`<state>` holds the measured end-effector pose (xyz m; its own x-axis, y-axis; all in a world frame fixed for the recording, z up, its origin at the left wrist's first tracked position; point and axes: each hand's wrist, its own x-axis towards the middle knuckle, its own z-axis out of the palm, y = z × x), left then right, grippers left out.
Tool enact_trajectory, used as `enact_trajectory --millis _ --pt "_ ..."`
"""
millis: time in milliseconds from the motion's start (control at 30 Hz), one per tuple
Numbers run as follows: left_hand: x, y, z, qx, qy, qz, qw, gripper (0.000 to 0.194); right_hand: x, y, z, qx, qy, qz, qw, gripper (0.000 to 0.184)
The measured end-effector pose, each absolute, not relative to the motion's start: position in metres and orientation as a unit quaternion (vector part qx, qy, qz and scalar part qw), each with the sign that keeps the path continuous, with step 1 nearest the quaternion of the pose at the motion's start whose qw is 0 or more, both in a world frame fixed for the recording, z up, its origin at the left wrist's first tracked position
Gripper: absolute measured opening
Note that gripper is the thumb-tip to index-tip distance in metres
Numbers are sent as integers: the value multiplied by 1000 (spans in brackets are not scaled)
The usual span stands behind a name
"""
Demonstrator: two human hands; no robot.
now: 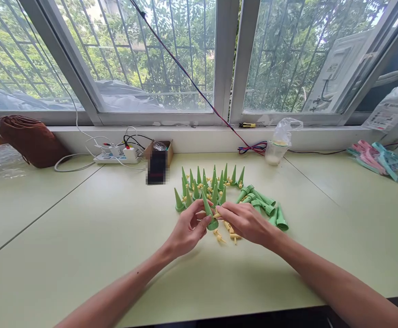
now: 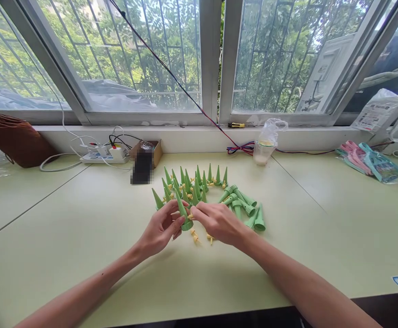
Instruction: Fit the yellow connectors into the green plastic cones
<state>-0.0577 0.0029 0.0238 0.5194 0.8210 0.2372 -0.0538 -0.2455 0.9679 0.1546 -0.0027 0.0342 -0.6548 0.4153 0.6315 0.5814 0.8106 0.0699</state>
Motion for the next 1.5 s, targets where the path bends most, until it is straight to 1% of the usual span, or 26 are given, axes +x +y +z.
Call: enact_trajectory --millis 467,633,800,1033,1233,1333,1500 --pt "-59 -1 24 735 321 392 452 24 155 -3 33 -282 -902 -138 297 21" --pt "-59 -2 25 761 318 402 398 21 155 -2 29 -280 -901 -151 295 26" --pt "-58 -3 28 770 307 414 376 24 153 -1 27 -284 -902 -142 293 31" --pt "-59 -4 27 811 299 399 306 20 152 -4 25 -296 -901 -89 303 31" --pt "-61 -2 21 847 278 383 240 15 151 -4 19 -316 -900 -13 301 29" --pt "-62 -1 18 861 252 387 215 18 151 -5 18 -314 -893 41 321 30" --pt "-62 0 18 870 226 381 214 23 150 -6 19 -319 -878 116 337 32"
